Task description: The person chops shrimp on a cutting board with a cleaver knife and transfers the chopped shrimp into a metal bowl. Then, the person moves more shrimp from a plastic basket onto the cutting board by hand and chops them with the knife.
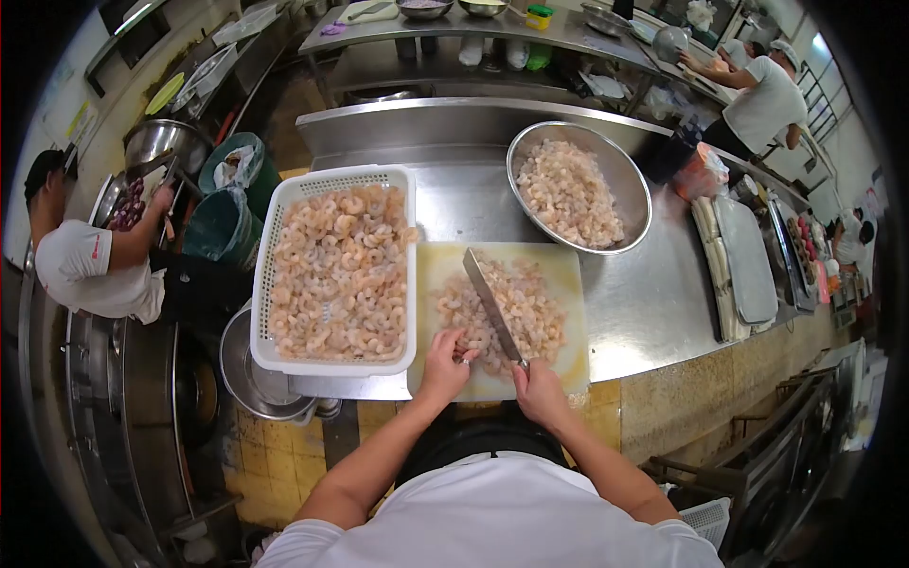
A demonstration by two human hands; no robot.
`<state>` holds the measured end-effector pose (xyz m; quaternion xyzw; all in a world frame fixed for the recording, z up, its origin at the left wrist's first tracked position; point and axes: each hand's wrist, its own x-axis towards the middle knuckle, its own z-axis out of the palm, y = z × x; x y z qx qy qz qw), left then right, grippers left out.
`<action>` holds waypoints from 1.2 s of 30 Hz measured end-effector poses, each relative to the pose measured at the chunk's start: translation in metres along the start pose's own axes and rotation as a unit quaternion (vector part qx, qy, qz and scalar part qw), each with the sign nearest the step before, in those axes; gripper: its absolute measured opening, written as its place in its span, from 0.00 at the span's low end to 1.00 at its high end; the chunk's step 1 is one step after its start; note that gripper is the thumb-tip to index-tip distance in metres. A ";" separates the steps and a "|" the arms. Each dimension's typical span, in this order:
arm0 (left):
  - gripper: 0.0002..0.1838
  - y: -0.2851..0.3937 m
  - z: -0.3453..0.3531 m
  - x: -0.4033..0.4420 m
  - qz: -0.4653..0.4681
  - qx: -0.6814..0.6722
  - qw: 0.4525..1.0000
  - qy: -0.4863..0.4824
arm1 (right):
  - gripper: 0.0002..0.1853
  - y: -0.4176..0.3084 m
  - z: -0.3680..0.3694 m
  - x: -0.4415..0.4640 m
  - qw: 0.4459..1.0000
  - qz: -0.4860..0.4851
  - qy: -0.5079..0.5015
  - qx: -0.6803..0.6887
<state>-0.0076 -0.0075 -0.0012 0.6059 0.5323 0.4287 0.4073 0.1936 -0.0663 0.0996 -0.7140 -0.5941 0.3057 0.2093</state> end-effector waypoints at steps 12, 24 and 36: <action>0.09 0.015 0.013 0.006 0.038 0.057 0.997 0.042 | 0.19 -0.007 0.005 0.003 0.999 -0.034 -0.007 0.001; 0.09 0.015 0.011 -0.008 0.014 0.028 0.998 0.058 | 0.17 0.002 0.015 -0.001 0.999 -0.049 0.008 0.000; 0.09 0.014 -0.003 -0.015 -0.060 0.073 0.994 0.046 | 0.18 -0.003 0.017 -0.008 1.000 -0.024 -0.009 0.013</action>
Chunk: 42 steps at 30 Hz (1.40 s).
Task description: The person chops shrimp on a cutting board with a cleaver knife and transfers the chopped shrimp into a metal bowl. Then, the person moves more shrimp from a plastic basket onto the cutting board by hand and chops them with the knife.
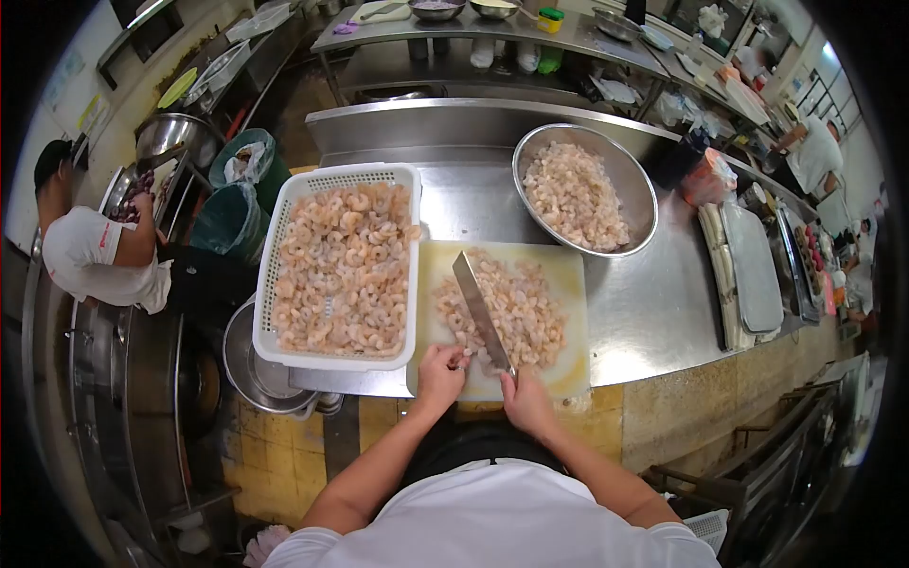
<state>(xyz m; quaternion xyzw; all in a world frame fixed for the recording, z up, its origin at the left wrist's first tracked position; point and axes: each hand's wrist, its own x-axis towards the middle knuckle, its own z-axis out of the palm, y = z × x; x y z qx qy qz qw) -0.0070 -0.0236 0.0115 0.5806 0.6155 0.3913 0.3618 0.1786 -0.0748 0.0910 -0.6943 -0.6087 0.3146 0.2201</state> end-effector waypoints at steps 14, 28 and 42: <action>0.09 0.007 -0.011 -0.006 -0.041 0.015 0.998 -0.043 | 0.18 -0.013 -0.004 0.009 1.000 0.003 0.011 0.021; 0.08 0.024 0.009 0.001 -0.007 0.012 0.995 -0.094 | 0.18 -0.027 -0.048 0.006 1.000 -0.004 0.002 0.027; 0.06 0.016 0.039 0.014 0.037 0.003 0.999 -0.027 | 0.17 0.029 -0.037 0.028 0.999 0.002 -0.018 -0.037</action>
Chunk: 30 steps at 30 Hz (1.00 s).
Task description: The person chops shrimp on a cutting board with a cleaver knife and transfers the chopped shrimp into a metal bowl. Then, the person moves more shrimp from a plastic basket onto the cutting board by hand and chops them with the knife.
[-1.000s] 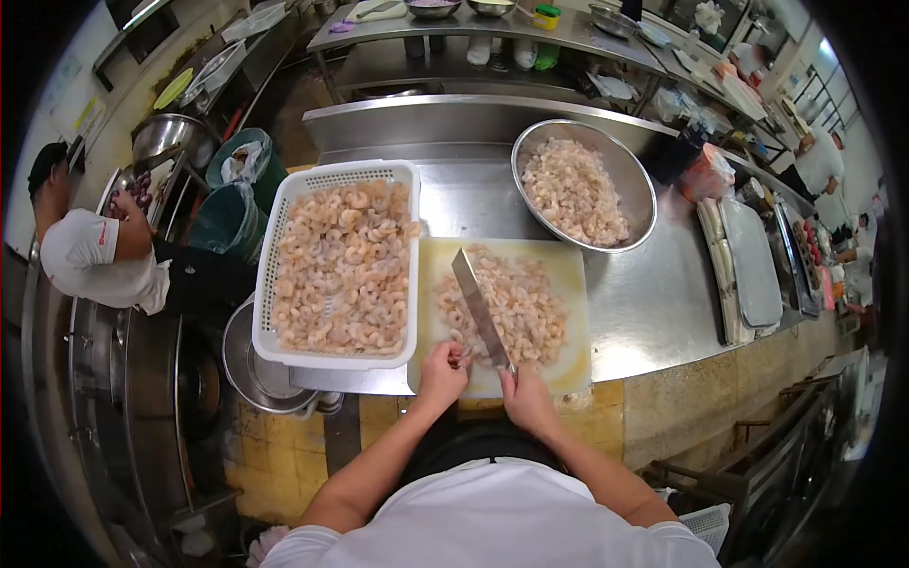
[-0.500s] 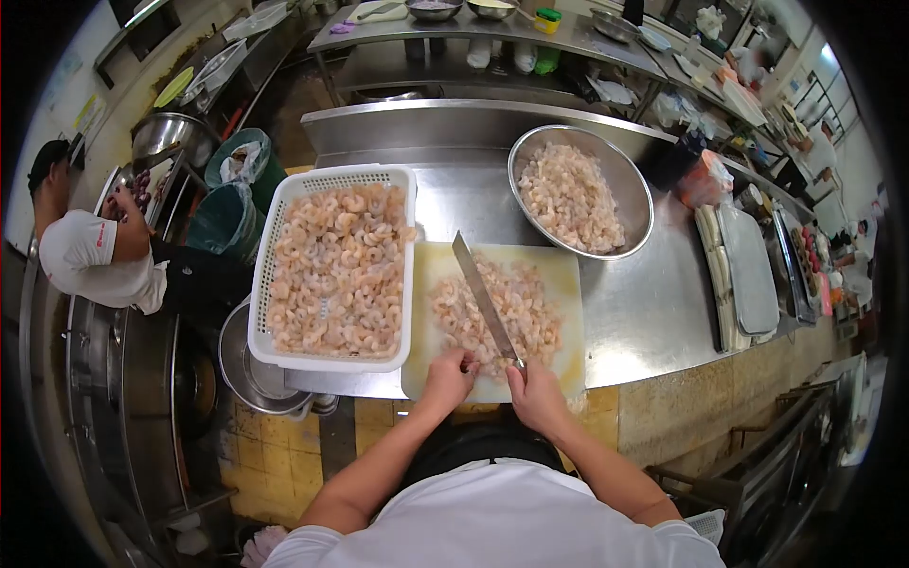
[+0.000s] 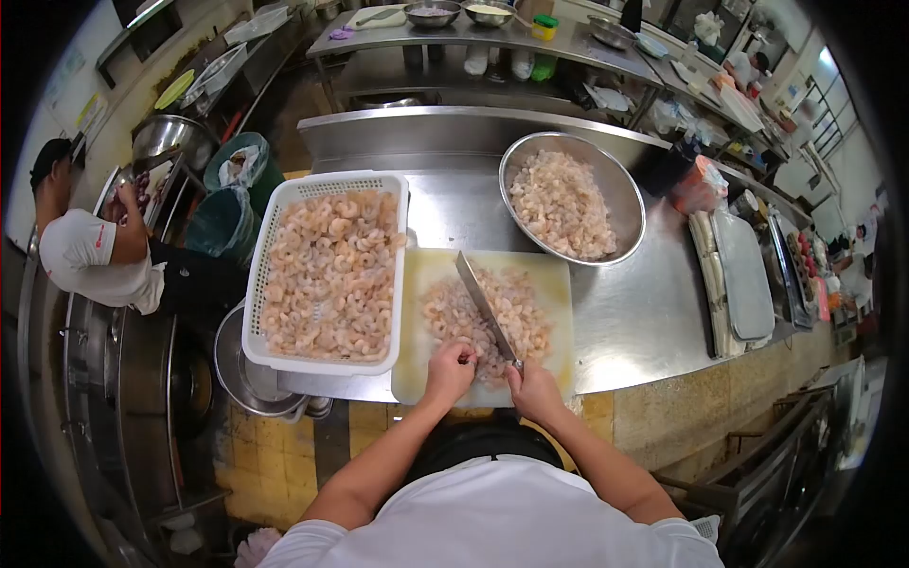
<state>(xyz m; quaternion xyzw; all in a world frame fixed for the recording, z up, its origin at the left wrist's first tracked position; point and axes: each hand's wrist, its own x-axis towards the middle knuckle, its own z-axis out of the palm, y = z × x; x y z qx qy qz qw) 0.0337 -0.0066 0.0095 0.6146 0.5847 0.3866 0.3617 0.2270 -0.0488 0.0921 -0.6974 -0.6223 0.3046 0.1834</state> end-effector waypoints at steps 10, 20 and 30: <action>0.07 -0.002 -0.029 0.001 -0.030 -0.018 0.998 -0.048 | 0.18 -0.025 0.007 -0.019 1.000 -0.019 -0.003 0.024; 0.13 -0.009 -0.042 -0.012 -0.037 -0.063 0.997 0.028 | 0.19 -0.061 0.010 -0.031 0.996 -0.029 0.029 0.085; 0.17 -0.017 -0.046 -0.026 -0.025 -0.029 0.999 -0.024 | 0.17 -0.025 0.044 -0.002 0.999 0.008 0.035 0.012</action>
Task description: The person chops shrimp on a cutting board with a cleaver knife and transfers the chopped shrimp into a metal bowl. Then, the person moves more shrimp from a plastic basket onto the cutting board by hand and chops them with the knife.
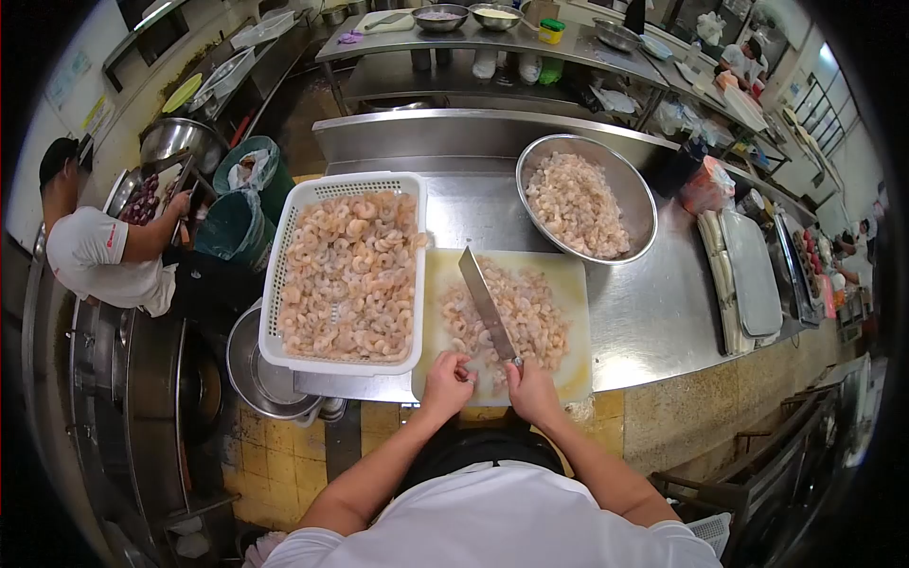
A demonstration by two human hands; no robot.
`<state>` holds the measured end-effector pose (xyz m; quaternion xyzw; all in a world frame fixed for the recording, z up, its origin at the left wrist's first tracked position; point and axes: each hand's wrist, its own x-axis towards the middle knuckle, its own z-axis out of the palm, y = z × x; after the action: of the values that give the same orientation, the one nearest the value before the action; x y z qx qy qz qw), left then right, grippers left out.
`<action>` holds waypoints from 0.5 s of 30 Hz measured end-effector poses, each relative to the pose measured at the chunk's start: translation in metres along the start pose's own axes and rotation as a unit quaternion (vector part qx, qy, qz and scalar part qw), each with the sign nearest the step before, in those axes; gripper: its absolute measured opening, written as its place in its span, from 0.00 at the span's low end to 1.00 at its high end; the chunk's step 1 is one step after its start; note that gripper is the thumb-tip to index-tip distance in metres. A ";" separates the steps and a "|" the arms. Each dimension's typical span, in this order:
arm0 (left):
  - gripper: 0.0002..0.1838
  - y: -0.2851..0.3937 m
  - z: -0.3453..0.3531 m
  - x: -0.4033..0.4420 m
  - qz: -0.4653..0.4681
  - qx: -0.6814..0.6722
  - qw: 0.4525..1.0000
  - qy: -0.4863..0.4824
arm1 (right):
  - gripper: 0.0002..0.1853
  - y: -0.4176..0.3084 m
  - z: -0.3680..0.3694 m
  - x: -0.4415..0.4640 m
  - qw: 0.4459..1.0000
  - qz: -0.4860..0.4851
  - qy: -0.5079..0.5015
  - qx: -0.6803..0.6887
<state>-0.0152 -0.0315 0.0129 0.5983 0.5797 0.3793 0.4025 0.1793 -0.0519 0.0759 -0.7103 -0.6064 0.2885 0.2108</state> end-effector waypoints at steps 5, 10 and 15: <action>0.25 0.015 -0.003 0.033 0.048 0.114 0.986 0.115 | 0.17 -0.023 -0.028 -0.008 0.999 -0.026 0.019 0.008; 0.30 0.006 0.001 0.066 0.007 0.166 0.982 0.085 | 0.18 0.006 -0.012 -0.006 0.999 -0.018 0.017 0.029; 0.29 0.026 -0.005 0.054 -0.018 0.131 0.991 -0.018 | 0.19 0.002 -0.029 -0.001 1.000 -0.014 0.001 0.018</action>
<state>-0.0079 0.0225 0.0380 0.6421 0.6279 0.2822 0.3374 0.2004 -0.0521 0.0961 -0.6981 -0.6106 0.2963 0.2281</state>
